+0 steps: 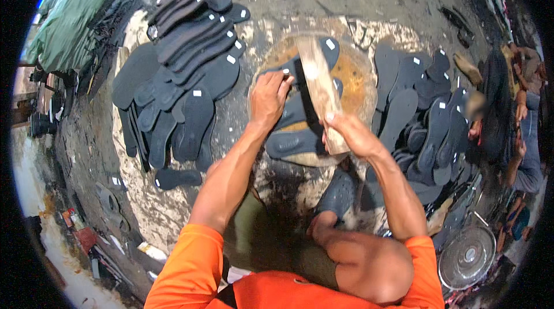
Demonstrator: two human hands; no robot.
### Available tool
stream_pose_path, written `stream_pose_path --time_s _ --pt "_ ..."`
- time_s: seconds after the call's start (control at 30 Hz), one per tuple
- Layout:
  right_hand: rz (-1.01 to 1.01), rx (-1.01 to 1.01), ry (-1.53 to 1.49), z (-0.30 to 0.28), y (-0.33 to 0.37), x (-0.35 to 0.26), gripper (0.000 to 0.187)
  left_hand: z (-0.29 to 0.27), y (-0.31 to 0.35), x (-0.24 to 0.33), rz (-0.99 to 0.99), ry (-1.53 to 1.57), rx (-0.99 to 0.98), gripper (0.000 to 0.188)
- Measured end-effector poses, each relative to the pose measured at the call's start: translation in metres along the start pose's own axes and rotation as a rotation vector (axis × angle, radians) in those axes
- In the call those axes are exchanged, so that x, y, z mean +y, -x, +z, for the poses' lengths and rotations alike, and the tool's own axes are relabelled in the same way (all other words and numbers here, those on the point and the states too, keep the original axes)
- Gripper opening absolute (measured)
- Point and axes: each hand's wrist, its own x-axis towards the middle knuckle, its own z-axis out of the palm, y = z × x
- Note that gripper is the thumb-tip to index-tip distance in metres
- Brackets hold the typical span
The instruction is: The person sits on the floor and repeatedly strikes black flip-flop soles with a wooden block to smooth or shape them. The person handles the soles one at a time, placing them on a wooden stump and striking them before moving them aside.
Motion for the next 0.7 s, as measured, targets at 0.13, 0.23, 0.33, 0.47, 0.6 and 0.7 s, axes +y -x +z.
stream_pose_path --time_s 0.13,0.23,0.33,0.47,0.6,0.7 --pt "-0.048 0.091 0.0 -0.004 -0.01 0.03 0.049 -0.011 -0.005 0.013 -0.847 0.871 0.353 0.033" --pt "-0.002 0.107 -0.117 0.0 -0.001 0.035 0.051 -0.029 0.021 0.017 -0.728 0.629 0.093 0.036" --pt "-0.012 0.075 -0.179 0.013 0.014 0.015 0.049 -0.029 0.043 0.018 -0.664 0.554 0.016 0.029" --pt "-0.069 0.065 -0.299 0.022 0.045 -0.016 0.055 -0.034 0.042 0.019 -0.6 0.424 -0.028 0.026" --pt "-0.177 0.093 -0.255 0.026 0.089 -0.084 0.041 -0.037 0.044 0.02 -0.453 0.21 -0.05 0.021" --pt "-0.567 0.316 -0.104 0.055 0.123 -0.128 0.052 -0.038 0.052 0.022 -0.327 0.232 0.036 0.017"
